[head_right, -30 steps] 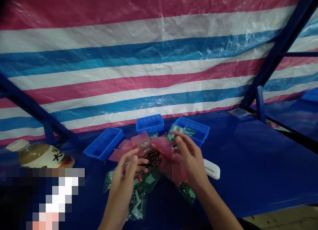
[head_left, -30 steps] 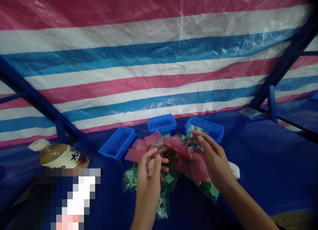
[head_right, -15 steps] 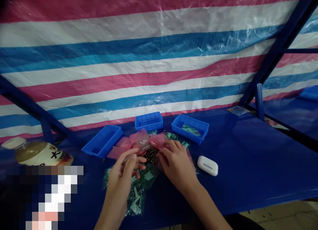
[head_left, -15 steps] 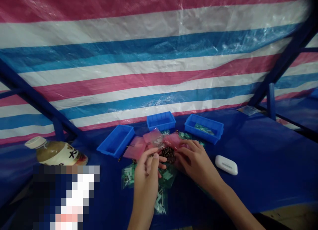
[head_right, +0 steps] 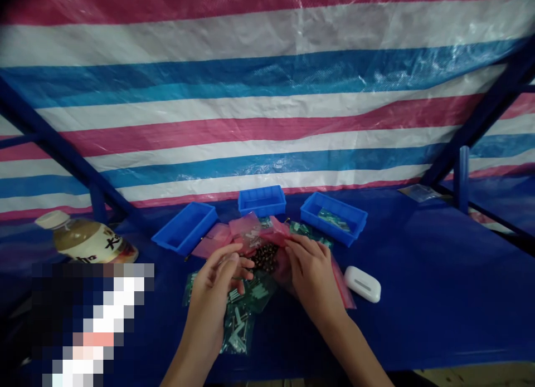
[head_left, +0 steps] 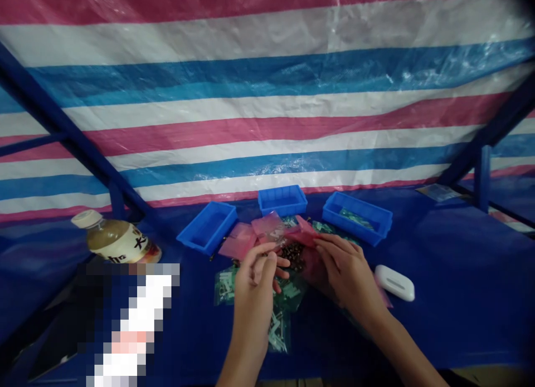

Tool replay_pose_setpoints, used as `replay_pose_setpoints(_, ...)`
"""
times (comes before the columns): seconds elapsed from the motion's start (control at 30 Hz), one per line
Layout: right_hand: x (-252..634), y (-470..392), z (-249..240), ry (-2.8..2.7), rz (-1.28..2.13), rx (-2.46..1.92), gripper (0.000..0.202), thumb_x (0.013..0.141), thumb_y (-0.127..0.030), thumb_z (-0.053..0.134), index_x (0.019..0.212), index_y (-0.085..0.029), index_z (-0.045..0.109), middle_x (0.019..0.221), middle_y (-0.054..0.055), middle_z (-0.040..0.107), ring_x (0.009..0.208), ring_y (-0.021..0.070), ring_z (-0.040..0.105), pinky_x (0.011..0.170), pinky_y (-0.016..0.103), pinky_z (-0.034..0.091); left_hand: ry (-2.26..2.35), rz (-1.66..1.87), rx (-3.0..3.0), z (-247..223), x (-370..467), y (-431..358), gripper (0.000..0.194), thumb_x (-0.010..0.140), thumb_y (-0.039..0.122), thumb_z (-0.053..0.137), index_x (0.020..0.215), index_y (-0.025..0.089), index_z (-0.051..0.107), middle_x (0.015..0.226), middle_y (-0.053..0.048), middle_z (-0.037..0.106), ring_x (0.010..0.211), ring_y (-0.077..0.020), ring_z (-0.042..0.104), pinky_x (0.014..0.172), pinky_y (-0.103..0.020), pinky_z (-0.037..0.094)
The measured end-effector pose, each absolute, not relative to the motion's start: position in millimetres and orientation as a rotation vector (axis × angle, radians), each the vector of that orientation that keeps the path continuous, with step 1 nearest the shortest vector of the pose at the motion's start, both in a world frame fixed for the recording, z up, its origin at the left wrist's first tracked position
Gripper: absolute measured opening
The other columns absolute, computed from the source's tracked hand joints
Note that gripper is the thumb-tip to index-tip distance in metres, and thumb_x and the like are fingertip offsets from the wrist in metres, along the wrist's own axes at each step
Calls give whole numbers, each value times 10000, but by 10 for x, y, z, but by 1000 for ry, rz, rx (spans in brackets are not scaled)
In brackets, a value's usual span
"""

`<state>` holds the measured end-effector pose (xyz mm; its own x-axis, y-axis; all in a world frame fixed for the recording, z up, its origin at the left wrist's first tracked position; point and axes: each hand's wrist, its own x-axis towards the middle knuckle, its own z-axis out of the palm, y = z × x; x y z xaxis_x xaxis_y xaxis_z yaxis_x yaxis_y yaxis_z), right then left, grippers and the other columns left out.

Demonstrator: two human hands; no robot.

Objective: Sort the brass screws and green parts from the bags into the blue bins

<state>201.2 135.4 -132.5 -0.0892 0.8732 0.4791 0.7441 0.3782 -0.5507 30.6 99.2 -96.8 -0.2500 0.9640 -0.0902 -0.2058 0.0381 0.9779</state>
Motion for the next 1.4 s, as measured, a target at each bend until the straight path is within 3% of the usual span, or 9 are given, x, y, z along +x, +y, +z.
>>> replay_pose_setpoints(0.2, 1985, 1313, -1164, -1292, 847, -1220, 287, 862, -368, 635, 1118, -252, 691, 1189, 53, 671, 1116, 248, 602, 956, 381, 463, 1292, 1366, 903, -1030, 278, 1035, 383, 804, 435, 663, 1057, 150, 623, 920, -106, 700, 707, -170, 648, 482, -209, 433)
replay_pose_setpoints(0.37, 1931, 1260, -1138, -960, 1426, -955, 424, 773, -373, 743, 1166, -249, 646, 1127, 63, 689, 910, 207, 660, 767, 317, 534, 1316, 1304, 873, -1020, 323, 1022, 491, 779, 429, 712, 1173, 156, 605, 1155, -146, 648, 839, -194, 650, 509, -215, 469)
replay_pose_setpoints(0.47, 1898, 1221, -1088, -914, 1581, -893, 536, 747, -351, 772, 1247, -287, 588, 1107, 49, 675, 791, 155, 654, 670, 268, 531, 1237, 1315, 799, -970, 353, 1002, 495, 772, 424, 723, 1162, 134, 631, 1114, -142, 666, 800, -177, 635, 535, -224, 473)
replay_pose_setpoints(0.6, 1882, 1177, -980, -915, 1604, -925, 565, 787, -428, 722, 1301, -278, 543, 893, 33, 670, 675, 139, 625, 571, 241, 505, 1219, 1385, 748, -968, 329, 1014, 369, 751, 398, 748, 976, 112, 690, 901, -91, 702, 702, -131, 599, 545, -204, 437)
replay_pose_setpoints(0.77, 1902, 1163, -942, -1131, 1560, -995, 625, 694, -407, 801, 1252, -265, 558, 872, 30, 676, 590, 119, 575, 462, 198, 417, 1227, 1408, 746, -1011, 313, 1019, 345, 733, 386, 765, 961, 137, 695, 803, -46, 700, 698, -140, 621, 582, -211, 441)
replay_pose_setpoints(0.97, 1959, 1210, -1137, -1106, 1685, -1023, 317, 770, -460, 729, 793, -168, 610, 503, -66, 506, 344, 32, 287, 341, 181, 185, 1233, 1336, 826, -983, 363, 985, 329, 722, 405, 775, 929, 161, 696, 762, -19, 689, 682, -149, 631, 674, -259, 496)
replay_pose_setpoints(1.03, 1967, 1224, -1167, -1047, 1687, -977, 306, 804, -466, 695, 777, -172, 617, 483, -70, 474, 344, 39, 288, 341, 183, 198, 1223, 1308, 842, -957, 372, 982, 343, 730, 416, 767, 946, 159, 695, 789, -33, 699, 716, -162, 644, 684, -261, 497)
replay_pose_setpoints(1.23, 1945, 1240, -1077, -885, 1685, -914, 317, 768, -481, 728, 858, -180, 684, 626, -7, 613, 509, 105, 530, 479, 218, 431, 1111, 1273, 872, -910, 383, 990, 502, 735, 421, 757, 1133, 130, 661, 1062, -140, 706, 871, -221, 667, 625, -242, 476)
replay_pose_setpoints(1.4, 1962, 1226, -1062, -1013, 1678, -965, 360, 792, -517, 690, 948, -193, 670, 517, -52, 538, 362, 66, 401, 355, 187, 300, 1132, 1282, 881, -915, 368, 985, 371, 781, 393, 720, 1046, 134, 705, 967, -103, 735, 889, -208, 680, 841, -301, 497)
